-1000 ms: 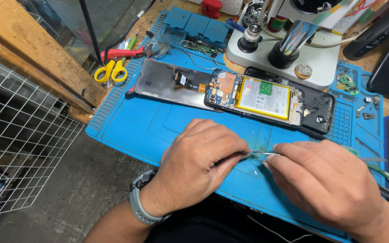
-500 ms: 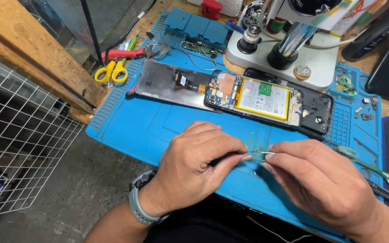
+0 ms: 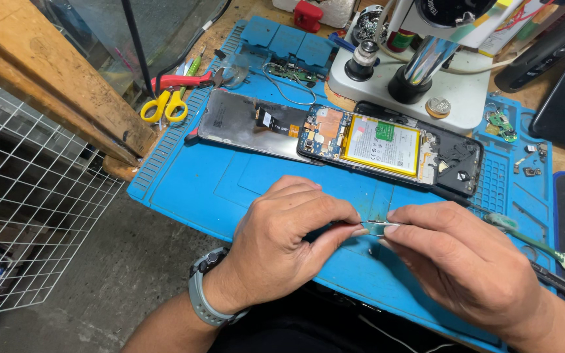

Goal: The person disassembles and repairs a mobile phone by hand on a blue work mat, removing the midframe and components using tweezers and picking tools, and then inspecting the circuit board.

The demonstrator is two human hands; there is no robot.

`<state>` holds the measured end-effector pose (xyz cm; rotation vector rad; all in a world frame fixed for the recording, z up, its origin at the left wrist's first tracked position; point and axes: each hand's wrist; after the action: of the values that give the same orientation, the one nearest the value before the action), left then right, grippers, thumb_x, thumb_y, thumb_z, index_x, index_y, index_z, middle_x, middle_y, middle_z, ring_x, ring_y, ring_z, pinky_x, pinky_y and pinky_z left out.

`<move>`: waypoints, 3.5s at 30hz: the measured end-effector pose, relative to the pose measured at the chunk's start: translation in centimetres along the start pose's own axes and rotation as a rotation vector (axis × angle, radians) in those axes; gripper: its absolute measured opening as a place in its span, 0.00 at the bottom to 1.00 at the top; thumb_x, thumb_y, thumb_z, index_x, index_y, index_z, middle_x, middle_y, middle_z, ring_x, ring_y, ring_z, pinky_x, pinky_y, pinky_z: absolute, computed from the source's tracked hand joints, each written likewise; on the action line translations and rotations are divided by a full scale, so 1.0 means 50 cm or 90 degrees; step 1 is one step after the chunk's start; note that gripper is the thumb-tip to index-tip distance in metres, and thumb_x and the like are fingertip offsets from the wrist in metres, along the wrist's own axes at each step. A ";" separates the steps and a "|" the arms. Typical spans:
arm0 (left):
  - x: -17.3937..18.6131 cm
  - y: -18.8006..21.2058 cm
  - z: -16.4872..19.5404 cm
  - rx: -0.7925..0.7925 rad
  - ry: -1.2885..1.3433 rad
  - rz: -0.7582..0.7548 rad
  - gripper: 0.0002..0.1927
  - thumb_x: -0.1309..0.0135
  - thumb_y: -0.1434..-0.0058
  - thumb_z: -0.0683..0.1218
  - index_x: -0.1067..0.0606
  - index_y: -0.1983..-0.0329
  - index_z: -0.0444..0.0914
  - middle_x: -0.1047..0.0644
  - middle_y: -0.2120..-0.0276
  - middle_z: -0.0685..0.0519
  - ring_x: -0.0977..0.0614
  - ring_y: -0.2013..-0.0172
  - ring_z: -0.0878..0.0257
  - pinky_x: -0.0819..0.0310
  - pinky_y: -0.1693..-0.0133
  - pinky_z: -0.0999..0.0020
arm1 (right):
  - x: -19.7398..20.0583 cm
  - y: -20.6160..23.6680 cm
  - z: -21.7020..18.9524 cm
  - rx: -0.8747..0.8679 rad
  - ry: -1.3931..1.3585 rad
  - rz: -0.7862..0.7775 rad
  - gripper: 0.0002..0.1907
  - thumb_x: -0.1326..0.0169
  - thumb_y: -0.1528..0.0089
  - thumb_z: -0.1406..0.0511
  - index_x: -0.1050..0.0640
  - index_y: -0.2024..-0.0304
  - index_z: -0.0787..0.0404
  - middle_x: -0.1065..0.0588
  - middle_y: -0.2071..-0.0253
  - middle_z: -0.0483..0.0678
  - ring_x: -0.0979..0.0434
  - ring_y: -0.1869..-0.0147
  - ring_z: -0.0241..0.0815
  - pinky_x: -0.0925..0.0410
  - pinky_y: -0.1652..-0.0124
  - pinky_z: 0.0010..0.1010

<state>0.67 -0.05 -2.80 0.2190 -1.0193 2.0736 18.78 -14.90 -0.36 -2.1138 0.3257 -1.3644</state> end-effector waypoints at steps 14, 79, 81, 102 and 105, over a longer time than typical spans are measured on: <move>0.002 0.001 0.003 0.004 -0.021 -0.004 0.07 0.35 0.39 0.41 0.22 0.61 0.40 0.19 0.65 0.55 0.16 0.61 0.57 0.28 0.54 0.64 | 0.002 0.006 0.006 0.016 0.059 -0.006 0.14 0.32 0.46 0.72 0.22 0.60 0.67 0.21 0.62 0.55 0.19 0.61 0.50 0.28 0.65 0.35; 0.018 -0.284 -0.105 -0.239 -0.280 -0.389 0.38 0.29 0.57 0.68 0.21 0.59 0.32 0.22 0.59 0.40 0.21 0.56 0.41 0.26 0.56 0.48 | 0.092 0.028 0.085 -0.193 -0.014 -0.335 0.08 0.32 0.46 0.57 0.16 0.69 0.51 0.21 0.73 0.38 0.22 0.66 0.41 0.30 0.64 0.33; 0.021 -0.281 -0.123 -0.190 -0.296 -0.418 0.38 0.29 0.55 0.68 0.21 0.58 0.33 0.23 0.59 0.40 0.21 0.55 0.41 0.26 0.54 0.49 | 0.085 0.028 0.099 -0.191 0.001 -0.330 0.11 0.31 0.48 0.55 0.16 0.69 0.52 0.21 0.73 0.39 0.22 0.67 0.42 0.30 0.65 0.34; -0.002 -0.257 -0.123 -0.297 -0.233 -0.291 0.42 0.23 0.66 0.60 0.25 0.51 0.33 0.27 0.56 0.43 0.22 0.59 0.46 0.29 0.59 0.54 | 0.075 -0.020 0.084 -0.273 0.200 -0.009 0.23 0.33 0.45 0.69 0.22 0.48 0.73 0.21 0.59 0.59 0.22 0.59 0.46 0.30 0.62 0.31; -0.025 -0.244 -0.090 -0.414 -0.234 -0.205 0.40 0.28 0.68 0.58 0.25 0.53 0.34 0.28 0.58 0.48 0.22 0.60 0.53 0.32 0.59 0.59 | 0.084 -0.013 0.088 -0.279 0.101 -0.004 0.28 0.35 0.45 0.68 0.24 0.44 0.72 0.21 0.54 0.57 0.20 0.53 0.41 0.29 0.58 0.28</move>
<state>11.16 6.85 0.84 0.4026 -1.6977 1.3534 24.46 -14.95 1.86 -2.3529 0.7407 -1.5807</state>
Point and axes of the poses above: each hand's wrist, its own y-axis away from the middle knuckle, its own x-axis out of the back of the hand, z = x × y
